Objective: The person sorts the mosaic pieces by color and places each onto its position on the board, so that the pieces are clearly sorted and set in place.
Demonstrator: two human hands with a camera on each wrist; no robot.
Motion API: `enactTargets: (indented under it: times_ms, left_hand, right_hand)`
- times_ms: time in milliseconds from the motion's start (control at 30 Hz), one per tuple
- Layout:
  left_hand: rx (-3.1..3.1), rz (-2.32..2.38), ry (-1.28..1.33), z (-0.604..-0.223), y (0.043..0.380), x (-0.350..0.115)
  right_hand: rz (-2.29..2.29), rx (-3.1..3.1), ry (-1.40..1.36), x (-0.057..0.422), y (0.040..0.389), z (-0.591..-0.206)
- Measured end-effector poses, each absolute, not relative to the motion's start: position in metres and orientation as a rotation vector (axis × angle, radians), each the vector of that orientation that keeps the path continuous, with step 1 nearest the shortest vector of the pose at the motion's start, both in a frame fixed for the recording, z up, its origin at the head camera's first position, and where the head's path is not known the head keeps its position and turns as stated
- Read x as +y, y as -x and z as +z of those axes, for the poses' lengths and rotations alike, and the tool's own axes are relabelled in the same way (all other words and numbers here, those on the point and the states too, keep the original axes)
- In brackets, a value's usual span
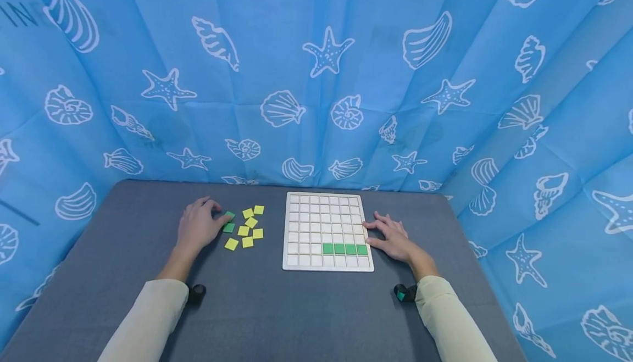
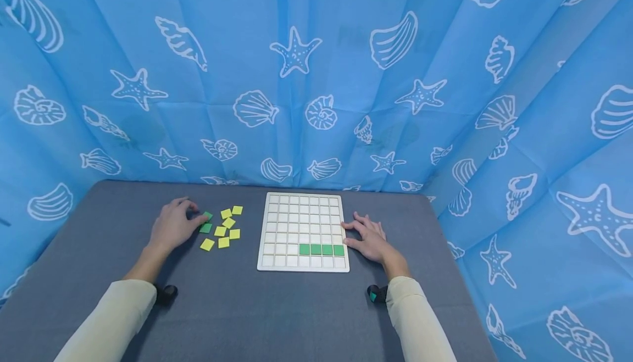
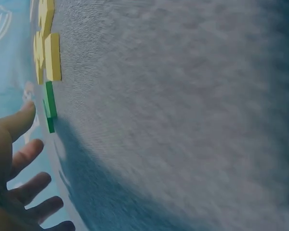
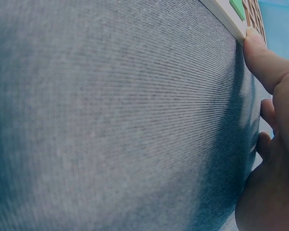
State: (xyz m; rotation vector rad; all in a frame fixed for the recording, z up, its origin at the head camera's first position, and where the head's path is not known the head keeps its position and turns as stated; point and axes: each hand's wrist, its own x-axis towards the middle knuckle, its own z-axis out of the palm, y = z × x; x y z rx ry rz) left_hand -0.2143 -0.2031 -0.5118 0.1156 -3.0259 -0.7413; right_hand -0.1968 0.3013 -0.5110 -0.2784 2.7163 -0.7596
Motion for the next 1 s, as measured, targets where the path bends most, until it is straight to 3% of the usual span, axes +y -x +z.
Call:
enactTargets:
  times_ms: [767,1000]
  left_hand:
    - [-3.069,-0.92,-0.292,-0.513,0.228,-0.192]
    - [-2.964,-0.921,-0.241,-0.506,0.225,-0.189]
  right_hand:
    - [-0.766,2.733,0.31,0.303,0.198,-0.514]
    - [-0.769,2.733,0.309,0.303,0.197,-0.513]
